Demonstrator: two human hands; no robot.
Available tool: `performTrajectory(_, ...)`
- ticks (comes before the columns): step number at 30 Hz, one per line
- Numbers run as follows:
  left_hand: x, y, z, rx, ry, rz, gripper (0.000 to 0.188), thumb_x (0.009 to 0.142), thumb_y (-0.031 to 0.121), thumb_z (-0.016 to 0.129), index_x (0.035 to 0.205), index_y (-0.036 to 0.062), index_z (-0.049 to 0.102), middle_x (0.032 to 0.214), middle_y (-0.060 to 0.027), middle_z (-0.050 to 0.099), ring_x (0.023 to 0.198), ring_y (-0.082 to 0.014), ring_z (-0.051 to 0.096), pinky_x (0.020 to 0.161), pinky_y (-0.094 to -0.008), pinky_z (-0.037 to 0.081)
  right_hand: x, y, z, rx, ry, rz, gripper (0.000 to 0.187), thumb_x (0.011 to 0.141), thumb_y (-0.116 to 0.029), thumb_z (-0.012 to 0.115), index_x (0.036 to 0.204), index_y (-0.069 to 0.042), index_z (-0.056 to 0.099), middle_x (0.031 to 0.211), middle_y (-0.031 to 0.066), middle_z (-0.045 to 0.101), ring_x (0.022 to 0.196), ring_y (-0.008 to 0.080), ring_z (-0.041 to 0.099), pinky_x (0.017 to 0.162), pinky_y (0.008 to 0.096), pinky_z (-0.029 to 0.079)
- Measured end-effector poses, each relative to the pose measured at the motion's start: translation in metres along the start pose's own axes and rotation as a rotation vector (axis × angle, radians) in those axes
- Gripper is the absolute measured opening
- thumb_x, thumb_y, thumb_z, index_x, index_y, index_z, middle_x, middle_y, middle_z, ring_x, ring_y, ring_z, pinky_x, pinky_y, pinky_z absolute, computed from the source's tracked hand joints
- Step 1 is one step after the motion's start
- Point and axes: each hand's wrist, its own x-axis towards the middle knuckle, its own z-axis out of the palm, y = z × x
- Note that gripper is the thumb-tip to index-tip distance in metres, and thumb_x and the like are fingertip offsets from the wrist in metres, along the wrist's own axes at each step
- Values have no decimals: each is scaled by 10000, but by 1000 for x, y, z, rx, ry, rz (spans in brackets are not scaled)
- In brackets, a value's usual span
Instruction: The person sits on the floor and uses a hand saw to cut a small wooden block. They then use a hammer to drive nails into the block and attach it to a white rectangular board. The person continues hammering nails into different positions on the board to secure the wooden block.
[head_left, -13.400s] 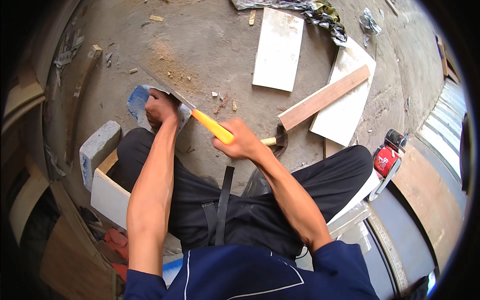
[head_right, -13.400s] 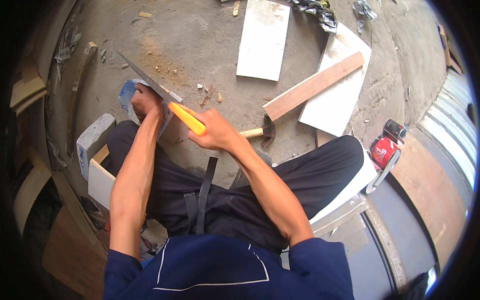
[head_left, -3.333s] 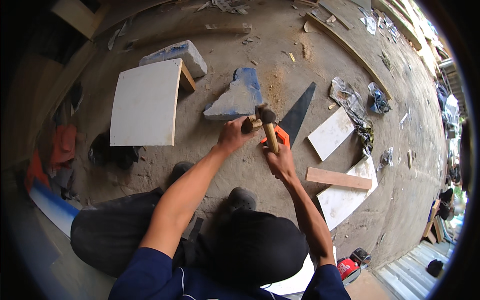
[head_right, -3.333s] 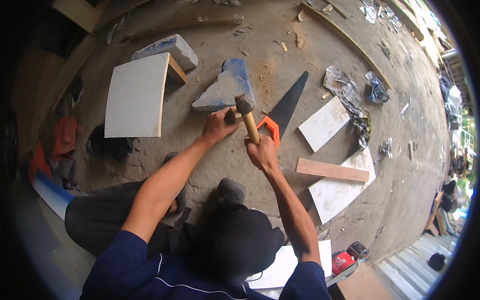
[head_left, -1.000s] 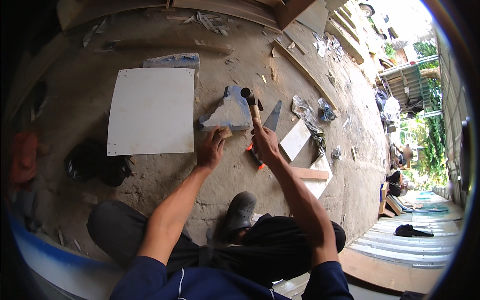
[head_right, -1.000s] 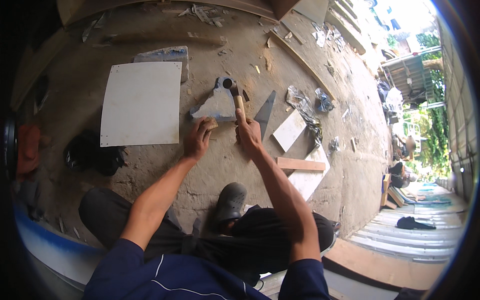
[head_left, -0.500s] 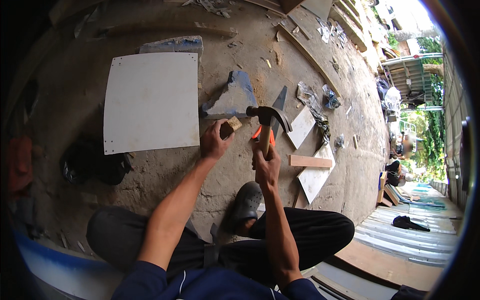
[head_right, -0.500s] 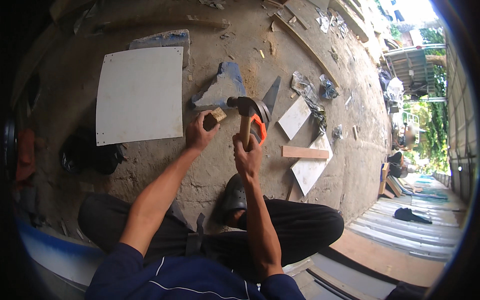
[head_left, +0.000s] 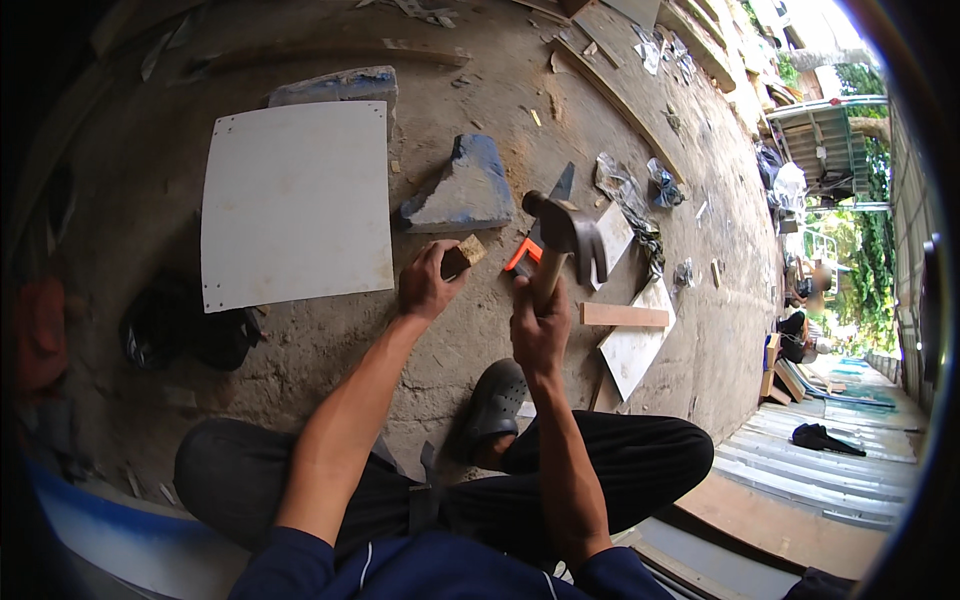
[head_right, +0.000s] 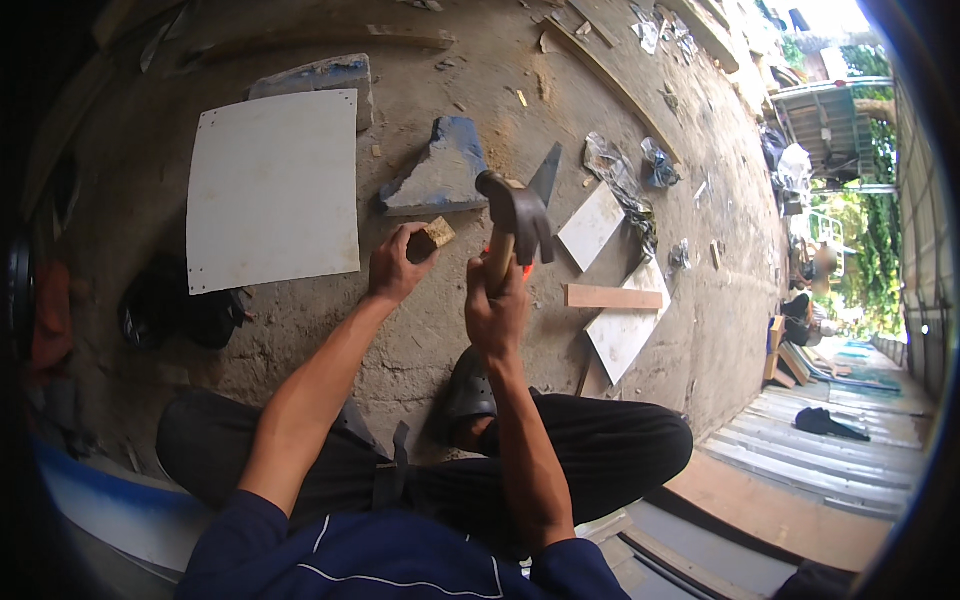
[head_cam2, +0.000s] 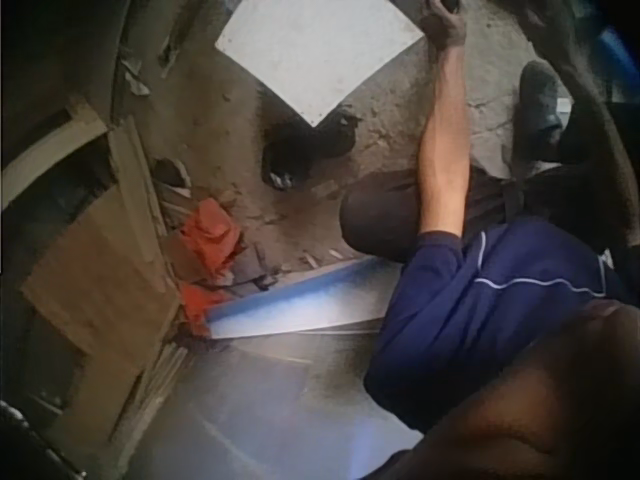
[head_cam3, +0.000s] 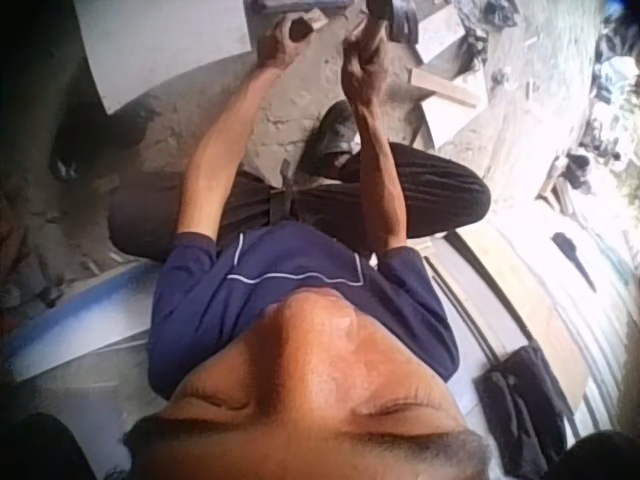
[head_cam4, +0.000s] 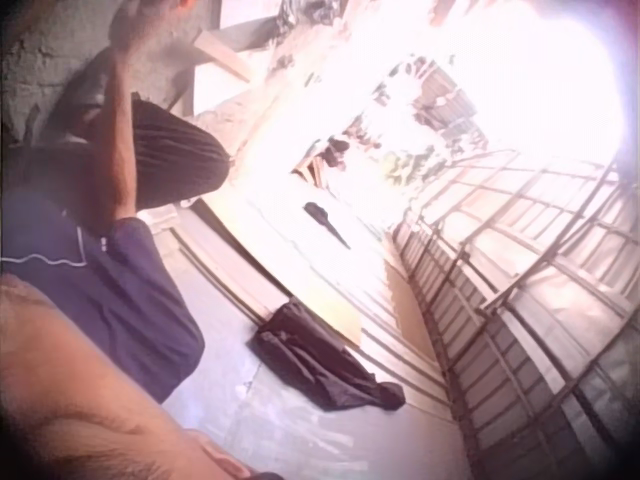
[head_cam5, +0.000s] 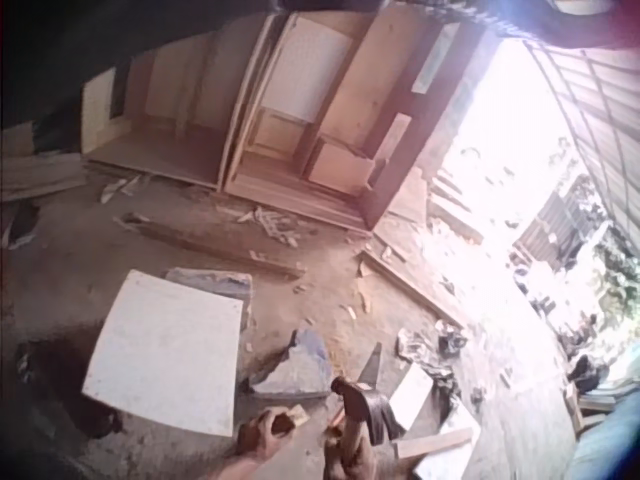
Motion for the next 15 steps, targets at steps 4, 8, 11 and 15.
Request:
performTrajectory(4,-2,0,5,-34,33,-16,416,732,183,791,1092,85,604,1047,-113,668,986,-326,643,839,-405,527,-11,25,9,-301,-310,82,262,882,-229,621,957,11,544,765,254,620,717,428,623,682,466,476)
performTrajectory(8,-2,-2,4,-27,34,-28,427,727,169,795,1101,83,607,1047,-111,670,989,-324,644,843,-405,527,-10,31,0,-326,-296,127,249,870,-214,613,953,5,530,768,255,617,748,433,622,699,467,472)
performTrajectory(11,-4,-1,1,-4,13,-13,435,733,167,795,1112,79,601,1051,-115,671,979,-329,649,830,-404,531,-15,8,0,-249,-163,38,242,892,-202,636,967,-4,519,707,218,599,639,379,608,613,437,462)
performTrajectory(15,-4,0,-1,-2,12,35,435,746,169,792,1122,74,595,1052,-125,672,966,-338,655,813,-402,536,-17,10,5,-159,-40,-82,242,909,-192,633,1003,-7,508,709,237,615,620,401,625,576,453,466)
